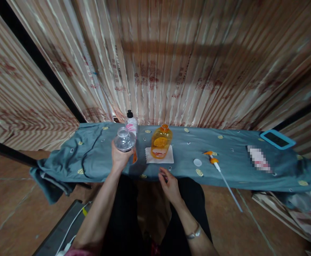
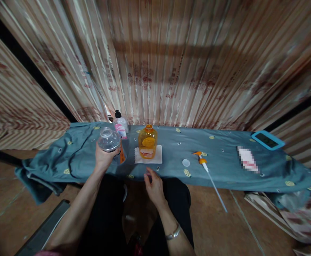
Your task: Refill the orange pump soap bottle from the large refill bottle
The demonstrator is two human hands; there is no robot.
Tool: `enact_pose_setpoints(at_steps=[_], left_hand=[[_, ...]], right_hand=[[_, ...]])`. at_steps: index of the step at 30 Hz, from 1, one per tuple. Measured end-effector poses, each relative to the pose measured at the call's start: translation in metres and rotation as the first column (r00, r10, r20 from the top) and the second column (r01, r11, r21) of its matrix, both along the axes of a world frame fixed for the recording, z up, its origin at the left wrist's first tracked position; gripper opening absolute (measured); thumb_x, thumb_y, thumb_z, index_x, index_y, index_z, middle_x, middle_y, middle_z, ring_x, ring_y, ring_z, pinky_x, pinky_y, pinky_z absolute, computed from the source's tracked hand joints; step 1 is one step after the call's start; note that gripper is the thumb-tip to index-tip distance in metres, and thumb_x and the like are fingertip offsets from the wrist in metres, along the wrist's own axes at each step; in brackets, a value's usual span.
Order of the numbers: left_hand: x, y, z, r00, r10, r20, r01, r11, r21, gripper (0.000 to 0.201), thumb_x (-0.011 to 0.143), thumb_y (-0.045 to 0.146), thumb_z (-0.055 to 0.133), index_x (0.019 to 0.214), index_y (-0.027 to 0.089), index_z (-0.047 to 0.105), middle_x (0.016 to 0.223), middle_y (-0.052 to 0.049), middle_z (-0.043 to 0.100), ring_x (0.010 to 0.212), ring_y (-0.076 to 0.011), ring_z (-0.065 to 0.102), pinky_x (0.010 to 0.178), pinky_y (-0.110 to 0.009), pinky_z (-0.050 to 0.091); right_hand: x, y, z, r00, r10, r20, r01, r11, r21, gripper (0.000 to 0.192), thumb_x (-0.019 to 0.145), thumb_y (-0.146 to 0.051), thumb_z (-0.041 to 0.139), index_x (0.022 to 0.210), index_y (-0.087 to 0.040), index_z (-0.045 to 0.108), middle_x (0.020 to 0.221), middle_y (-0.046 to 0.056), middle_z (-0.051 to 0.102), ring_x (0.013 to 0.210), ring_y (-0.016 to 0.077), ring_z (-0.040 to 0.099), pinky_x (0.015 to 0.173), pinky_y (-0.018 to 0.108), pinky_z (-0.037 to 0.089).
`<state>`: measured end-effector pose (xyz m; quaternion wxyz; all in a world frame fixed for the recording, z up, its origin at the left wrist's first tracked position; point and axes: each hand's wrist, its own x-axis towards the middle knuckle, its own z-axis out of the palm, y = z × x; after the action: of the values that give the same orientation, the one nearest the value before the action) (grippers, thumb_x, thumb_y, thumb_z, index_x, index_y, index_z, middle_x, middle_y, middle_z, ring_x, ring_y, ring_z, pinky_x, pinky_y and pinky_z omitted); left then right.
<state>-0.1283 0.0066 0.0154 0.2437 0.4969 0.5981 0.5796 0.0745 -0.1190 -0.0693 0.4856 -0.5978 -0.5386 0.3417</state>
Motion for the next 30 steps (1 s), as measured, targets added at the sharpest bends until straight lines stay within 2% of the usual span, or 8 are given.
enact_pose_setpoints(at_steps=[5, 9, 13, 16, 19, 23, 26, 30], left_hand=[[0.005, -0.023, 0.007, 0.999, -0.037, 0.013, 0.037, 0.999, -0.021, 0.082, 0.043, 0.025, 0.085, 0.118, 0.015, 0.053, 0.114, -0.011, 0.068, 0.108, -0.0296, 0.067, 0.103, -0.047, 0.05], [0.017, -0.055, 0.021, 0.975, -0.211, 0.076, 0.214, 0.976, -0.043, 0.077, 0.043, 0.033, 0.086, 0.112, 0.014, 0.056, 0.111, -0.013, 0.07, 0.104, -0.0301, 0.068, 0.101, -0.048, 0.051], [0.037, -0.086, 0.036, 0.877, -0.431, 0.213, 0.448, 0.893, -0.036, 0.071, 0.047, 0.035, 0.088, 0.109, 0.015, 0.059, 0.109, -0.012, 0.072, 0.103, -0.0293, 0.069, 0.099, -0.047, 0.053], [0.053, -0.103, 0.044, 0.758, -0.561, 0.334, 0.602, 0.798, -0.025, 0.059, 0.052, 0.036, 0.088, 0.101, 0.015, 0.062, 0.107, -0.012, 0.073, 0.1, -0.0287, 0.07, 0.096, -0.044, 0.055], [0.066, -0.115, 0.05, 0.668, -0.618, 0.415, 0.671, 0.741, 0.022, 0.064, 0.051, 0.039, 0.09, 0.104, 0.016, 0.063, 0.11, -0.012, 0.073, 0.101, -0.029, 0.07, 0.094, -0.043, 0.056], [0.079, -0.126, 0.063, 0.594, -0.659, 0.461, 0.729, 0.684, 0.038, 0.067, 0.05, 0.043, 0.091, 0.105, 0.016, 0.064, 0.099, -0.009, 0.075, 0.091, -0.0272, 0.071, 0.085, -0.04, 0.058], [0.089, -0.128, 0.073, 0.551, -0.686, 0.476, 0.757, 0.651, 0.062, 0.068, 0.048, 0.041, 0.093, 0.106, 0.017, 0.064, 0.098, -0.007, 0.074, 0.09, -0.0259, 0.071, 0.084, -0.038, 0.058], [0.104, -0.124, 0.077, 0.512, -0.707, 0.487, 0.784, 0.617, 0.072, 0.076, 0.049, 0.044, 0.093, 0.113, 0.016, 0.064, 0.106, -0.009, 0.073, 0.1, -0.0281, 0.07, 0.093, -0.04, 0.055]], right_hand=[[-0.001, -0.001, -0.002, 0.979, 0.064, -0.193, -0.075, 0.996, -0.048, 0.033, 0.092, -0.046, 0.062, 0.108, -0.018, 0.069, 0.105, 0.007, 0.075, 0.097, 0.0213, 0.07, 0.093, 0.046, 0.053], [-0.002, -0.002, -0.003, 0.896, 0.056, -0.441, -0.105, 0.991, -0.087, 0.039, 0.088, -0.05, 0.067, 0.109, -0.017, 0.068, 0.099, 0.006, 0.074, 0.091, 0.0207, 0.07, 0.085, 0.043, 0.056], [0.0, -0.006, 0.007, 0.708, 0.014, -0.706, -0.152, 0.979, -0.134, 0.052, 0.083, -0.057, 0.068, 0.119, -0.019, 0.063, 0.111, 0.007, 0.073, 0.098, 0.0214, 0.07, 0.094, 0.046, 0.053], [0.005, -0.015, 0.021, 0.523, 0.033, -0.851, -0.294, 0.945, -0.145, 0.067, 0.075, -0.072, 0.066, 0.12, -0.023, 0.061, 0.117, 0.008, 0.073, 0.098, 0.0245, 0.071, 0.089, 0.05, 0.055], [0.013, -0.026, 0.032, 0.389, 0.069, -0.919, -0.428, 0.897, -0.113, 0.073, 0.06, -0.082, 0.069, 0.108, -0.027, 0.066, 0.103, 0.006, 0.078, 0.091, 0.028, 0.073, 0.086, 0.057, 0.055], [0.028, -0.038, 0.036, 0.301, 0.129, -0.945, -0.516, 0.855, -0.047, 0.077, 0.048, -0.082, 0.075, 0.102, -0.028, 0.069, 0.095, 0.006, 0.079, 0.088, 0.0315, 0.074, 0.083, 0.059, 0.054], [0.036, -0.043, 0.036, 0.258, 0.156, -0.954, -0.523, 0.852, -0.002, 0.075, 0.045, -0.078, 0.08, 0.101, -0.029, 0.071, 0.097, 0.006, 0.08, 0.085, 0.0301, 0.075, 0.073, 0.048, 0.058], [0.04, -0.048, 0.037, 0.209, 0.145, -0.967, -0.473, 0.88, 0.029, 0.058, 0.05, -0.063, 0.087, 0.098, -0.032, 0.076, 0.098, 0.002, 0.081, 0.081, 0.023, 0.076, 0.064, 0.033, 0.059]])
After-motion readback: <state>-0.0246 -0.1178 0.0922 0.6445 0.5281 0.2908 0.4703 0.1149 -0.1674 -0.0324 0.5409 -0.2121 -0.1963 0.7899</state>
